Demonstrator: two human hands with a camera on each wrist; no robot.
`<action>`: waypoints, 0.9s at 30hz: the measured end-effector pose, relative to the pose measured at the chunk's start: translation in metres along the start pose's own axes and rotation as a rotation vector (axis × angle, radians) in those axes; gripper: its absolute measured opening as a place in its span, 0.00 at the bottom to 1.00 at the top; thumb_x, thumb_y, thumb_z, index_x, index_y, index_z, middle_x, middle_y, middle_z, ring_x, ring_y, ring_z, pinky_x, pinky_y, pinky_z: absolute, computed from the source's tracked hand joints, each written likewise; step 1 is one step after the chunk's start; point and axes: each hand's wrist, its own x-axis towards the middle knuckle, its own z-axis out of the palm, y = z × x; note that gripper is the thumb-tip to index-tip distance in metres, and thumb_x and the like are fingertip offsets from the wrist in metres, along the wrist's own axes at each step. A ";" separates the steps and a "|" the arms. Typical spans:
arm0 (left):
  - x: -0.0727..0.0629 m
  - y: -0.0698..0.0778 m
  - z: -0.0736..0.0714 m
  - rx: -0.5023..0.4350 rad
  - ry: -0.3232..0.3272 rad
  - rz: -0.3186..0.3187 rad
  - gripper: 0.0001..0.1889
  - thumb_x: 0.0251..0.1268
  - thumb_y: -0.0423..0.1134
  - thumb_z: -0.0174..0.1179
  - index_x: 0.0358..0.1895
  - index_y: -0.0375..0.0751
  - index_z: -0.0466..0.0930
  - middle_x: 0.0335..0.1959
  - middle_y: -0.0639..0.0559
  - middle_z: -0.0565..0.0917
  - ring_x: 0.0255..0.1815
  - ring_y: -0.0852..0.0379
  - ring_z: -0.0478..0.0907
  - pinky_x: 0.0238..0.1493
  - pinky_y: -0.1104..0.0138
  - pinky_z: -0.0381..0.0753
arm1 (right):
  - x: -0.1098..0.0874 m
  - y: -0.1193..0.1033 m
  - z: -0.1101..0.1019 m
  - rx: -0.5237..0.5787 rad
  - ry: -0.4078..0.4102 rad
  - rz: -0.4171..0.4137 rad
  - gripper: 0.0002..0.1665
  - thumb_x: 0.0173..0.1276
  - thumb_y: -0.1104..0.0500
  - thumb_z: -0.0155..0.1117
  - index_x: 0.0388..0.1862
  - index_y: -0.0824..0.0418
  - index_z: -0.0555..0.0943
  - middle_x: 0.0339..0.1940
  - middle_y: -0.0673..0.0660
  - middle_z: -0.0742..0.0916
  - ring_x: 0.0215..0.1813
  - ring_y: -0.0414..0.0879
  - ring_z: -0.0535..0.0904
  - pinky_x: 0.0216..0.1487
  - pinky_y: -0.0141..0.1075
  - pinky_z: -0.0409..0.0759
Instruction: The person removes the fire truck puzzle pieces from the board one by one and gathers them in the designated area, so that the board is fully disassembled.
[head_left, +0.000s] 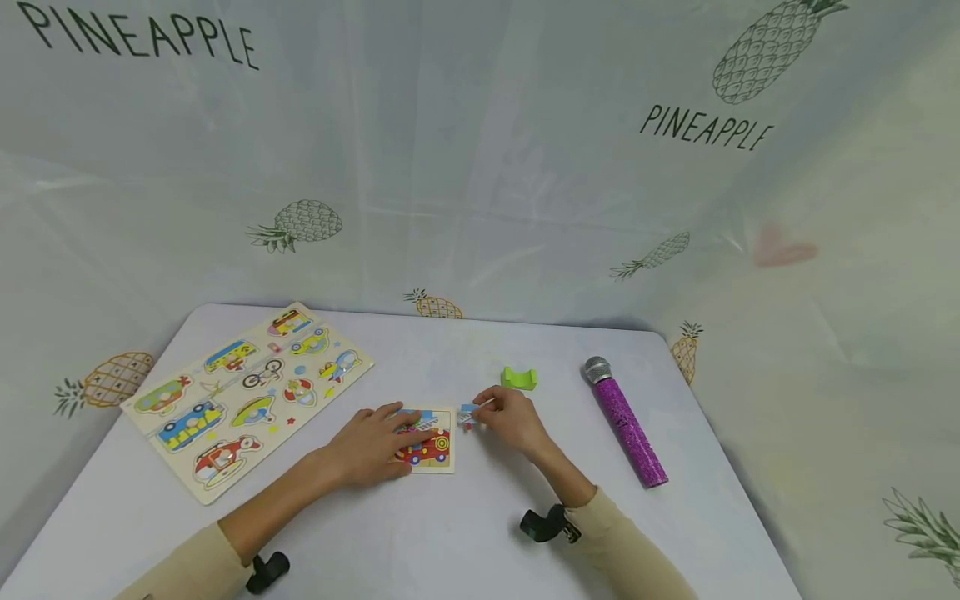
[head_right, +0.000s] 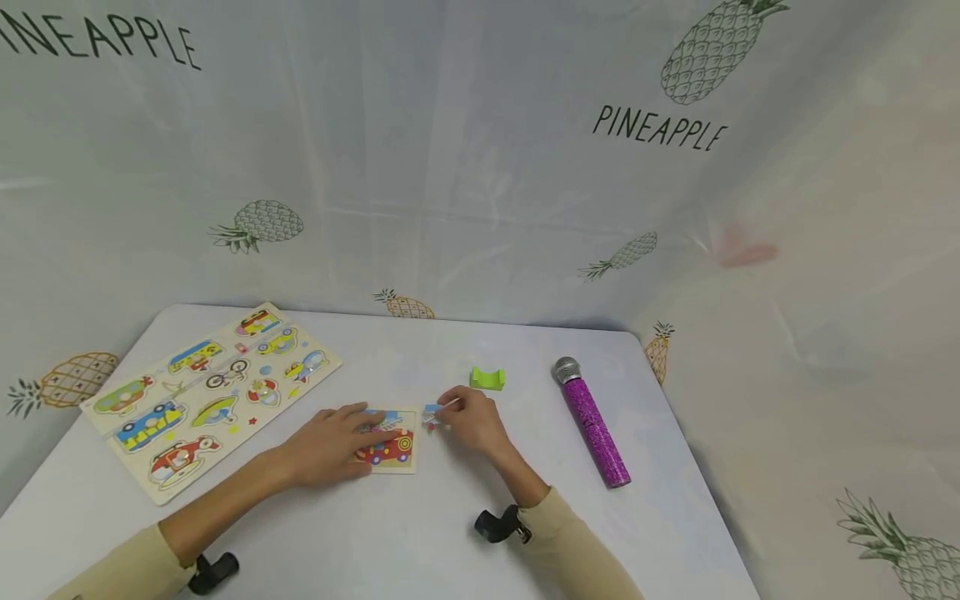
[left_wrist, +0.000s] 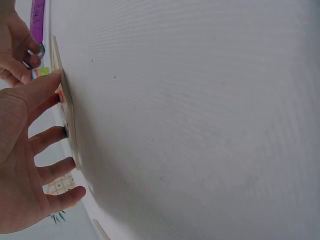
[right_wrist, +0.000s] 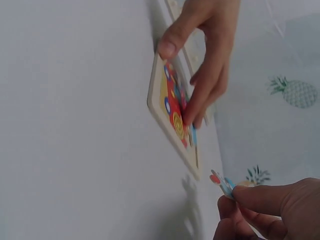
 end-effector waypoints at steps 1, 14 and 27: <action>0.000 0.000 0.000 -0.003 0.001 0.001 0.30 0.67 0.54 0.63 0.72 0.61 0.72 0.72 0.47 0.71 0.74 0.36 0.64 0.61 0.37 0.70 | -0.001 0.002 -0.004 0.002 0.006 0.009 0.10 0.68 0.58 0.69 0.45 0.61 0.84 0.30 0.53 0.87 0.30 0.46 0.80 0.29 0.35 0.75; -0.002 -0.002 0.001 -0.003 0.012 0.017 0.31 0.67 0.54 0.63 0.73 0.61 0.70 0.73 0.46 0.70 0.74 0.37 0.63 0.61 0.37 0.70 | -0.008 0.037 -0.036 -0.023 0.083 0.124 0.08 0.66 0.57 0.70 0.42 0.59 0.86 0.29 0.51 0.86 0.30 0.44 0.78 0.31 0.36 0.76; -0.004 -0.002 0.001 -0.034 0.012 0.022 0.30 0.68 0.53 0.62 0.73 0.60 0.71 0.74 0.46 0.69 0.74 0.35 0.62 0.61 0.38 0.70 | -0.006 0.047 -0.040 -0.114 0.106 0.117 0.06 0.65 0.60 0.71 0.40 0.59 0.86 0.31 0.50 0.87 0.32 0.42 0.78 0.31 0.34 0.76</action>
